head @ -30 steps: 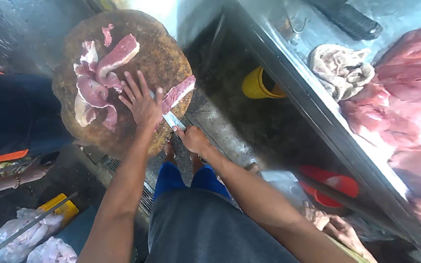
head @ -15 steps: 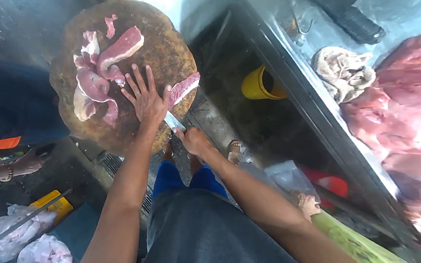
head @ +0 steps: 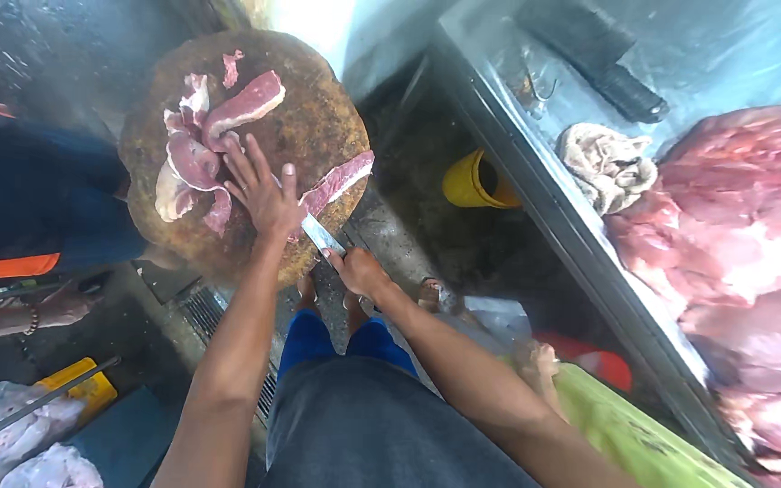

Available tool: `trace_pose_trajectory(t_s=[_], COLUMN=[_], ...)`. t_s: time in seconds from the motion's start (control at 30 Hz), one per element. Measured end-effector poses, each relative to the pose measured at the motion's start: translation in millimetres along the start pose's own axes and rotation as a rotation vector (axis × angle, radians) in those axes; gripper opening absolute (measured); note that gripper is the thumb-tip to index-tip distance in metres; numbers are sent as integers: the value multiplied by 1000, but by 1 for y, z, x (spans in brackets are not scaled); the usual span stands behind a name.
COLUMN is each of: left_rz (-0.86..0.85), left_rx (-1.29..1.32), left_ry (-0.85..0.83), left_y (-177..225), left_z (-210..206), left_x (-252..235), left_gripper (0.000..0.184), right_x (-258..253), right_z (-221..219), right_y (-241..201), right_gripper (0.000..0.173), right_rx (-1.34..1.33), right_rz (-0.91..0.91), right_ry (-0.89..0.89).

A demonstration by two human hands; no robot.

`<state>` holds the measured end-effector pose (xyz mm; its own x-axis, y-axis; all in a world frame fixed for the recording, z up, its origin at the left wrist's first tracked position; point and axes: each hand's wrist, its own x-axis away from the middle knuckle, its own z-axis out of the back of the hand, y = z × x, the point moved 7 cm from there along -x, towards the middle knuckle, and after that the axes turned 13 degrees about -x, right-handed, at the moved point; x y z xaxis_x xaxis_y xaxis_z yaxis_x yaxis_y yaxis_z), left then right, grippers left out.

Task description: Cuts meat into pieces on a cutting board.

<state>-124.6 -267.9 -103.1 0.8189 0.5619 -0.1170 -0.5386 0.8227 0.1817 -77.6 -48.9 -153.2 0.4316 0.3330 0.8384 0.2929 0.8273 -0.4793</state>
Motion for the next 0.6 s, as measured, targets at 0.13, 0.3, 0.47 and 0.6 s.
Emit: trace_pose_trajectory(t_s=[0.13, 0.3, 0.47, 0.6], left_rz=[-48, -105, -113, -122], left_rx=[-229, -341, -318, -321], left_ry=[-167, -247, -241, -244], left_y=[-9, -2, -3, -5], left_z=[-14, -27, -29, -29], left_x=[26, 30, 27, 30], left_gripper=[82, 89, 89, 90], right_x=[-2, 14, 4, -4], right_z=[-1, -9, -7, -15], right_y=[6, 48, -2, -6], right_gripper=[76, 79, 75, 76], right_rx=[45, 65, 77, 95], right_rz=[13, -44, -36, 22], right_ry=[-1, -9, -51, -50])
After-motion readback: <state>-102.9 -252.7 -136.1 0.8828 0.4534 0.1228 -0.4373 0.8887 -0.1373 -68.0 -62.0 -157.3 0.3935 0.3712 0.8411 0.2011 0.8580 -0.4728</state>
